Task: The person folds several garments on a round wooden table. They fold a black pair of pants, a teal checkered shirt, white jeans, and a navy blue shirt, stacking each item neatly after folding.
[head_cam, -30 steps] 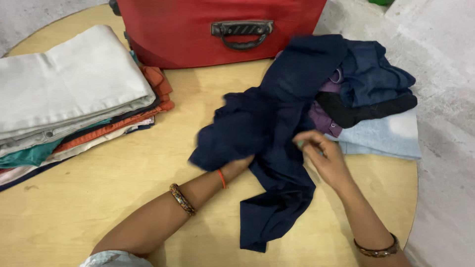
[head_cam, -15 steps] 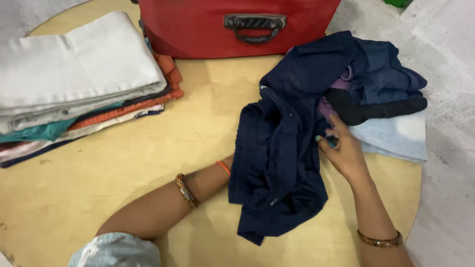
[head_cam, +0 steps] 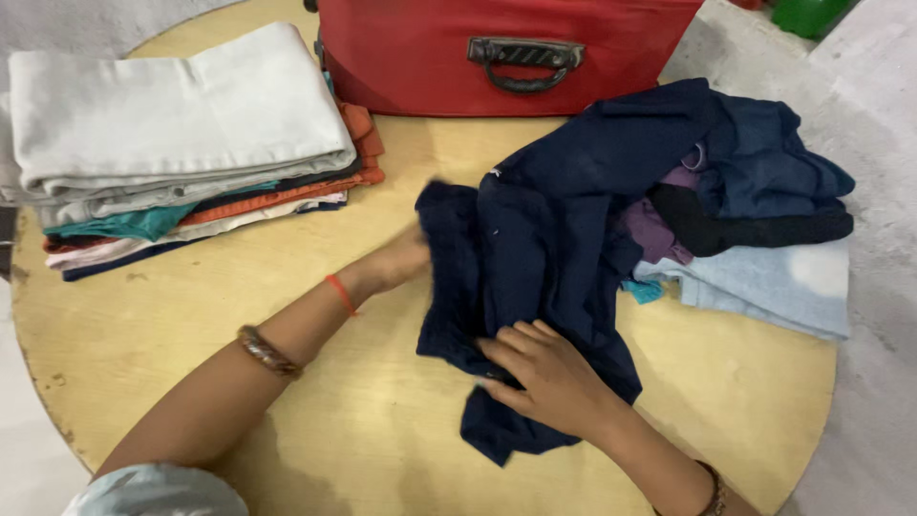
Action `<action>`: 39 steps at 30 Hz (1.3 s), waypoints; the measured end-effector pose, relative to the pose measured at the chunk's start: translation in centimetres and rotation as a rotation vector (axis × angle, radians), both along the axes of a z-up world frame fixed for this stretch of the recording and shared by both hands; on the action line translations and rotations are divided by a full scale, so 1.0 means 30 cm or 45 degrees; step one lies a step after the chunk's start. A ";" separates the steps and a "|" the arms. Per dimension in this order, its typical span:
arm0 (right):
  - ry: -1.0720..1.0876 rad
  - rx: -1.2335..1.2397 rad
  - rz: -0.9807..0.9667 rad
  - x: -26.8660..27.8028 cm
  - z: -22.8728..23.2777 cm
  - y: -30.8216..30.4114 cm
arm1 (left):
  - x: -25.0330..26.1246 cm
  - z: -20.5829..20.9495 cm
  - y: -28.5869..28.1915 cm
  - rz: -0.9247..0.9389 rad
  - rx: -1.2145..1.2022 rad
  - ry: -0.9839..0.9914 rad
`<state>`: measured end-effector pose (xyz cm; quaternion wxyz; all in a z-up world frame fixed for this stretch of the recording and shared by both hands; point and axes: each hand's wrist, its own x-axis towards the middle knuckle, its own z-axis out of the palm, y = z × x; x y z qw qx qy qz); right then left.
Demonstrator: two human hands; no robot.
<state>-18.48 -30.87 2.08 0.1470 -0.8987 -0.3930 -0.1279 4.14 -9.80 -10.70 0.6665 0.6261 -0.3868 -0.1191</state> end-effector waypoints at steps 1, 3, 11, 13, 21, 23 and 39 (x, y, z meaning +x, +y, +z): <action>0.034 -0.043 0.016 -0.004 -0.010 0.002 | -0.006 0.010 0.019 0.047 -0.188 0.347; 0.103 -0.128 0.049 -0.013 -0.022 0.013 | -0.037 0.032 0.077 -0.071 -0.651 0.715; 0.577 0.349 0.242 -0.089 0.014 0.036 | -0.150 0.170 0.111 0.541 -0.207 1.113; 0.854 0.369 0.042 -0.101 0.007 0.016 | -0.161 0.189 0.115 0.479 -0.136 1.029; 0.315 0.809 -0.423 0.030 0.105 -0.020 | -0.192 0.317 0.172 0.416 -0.034 0.262; 0.671 1.343 -0.391 0.127 0.194 -0.050 | -0.224 0.352 0.172 0.279 -0.140 0.314; 0.645 1.109 -0.229 0.234 0.006 0.097 | -0.309 0.546 0.257 0.112 0.090 -0.098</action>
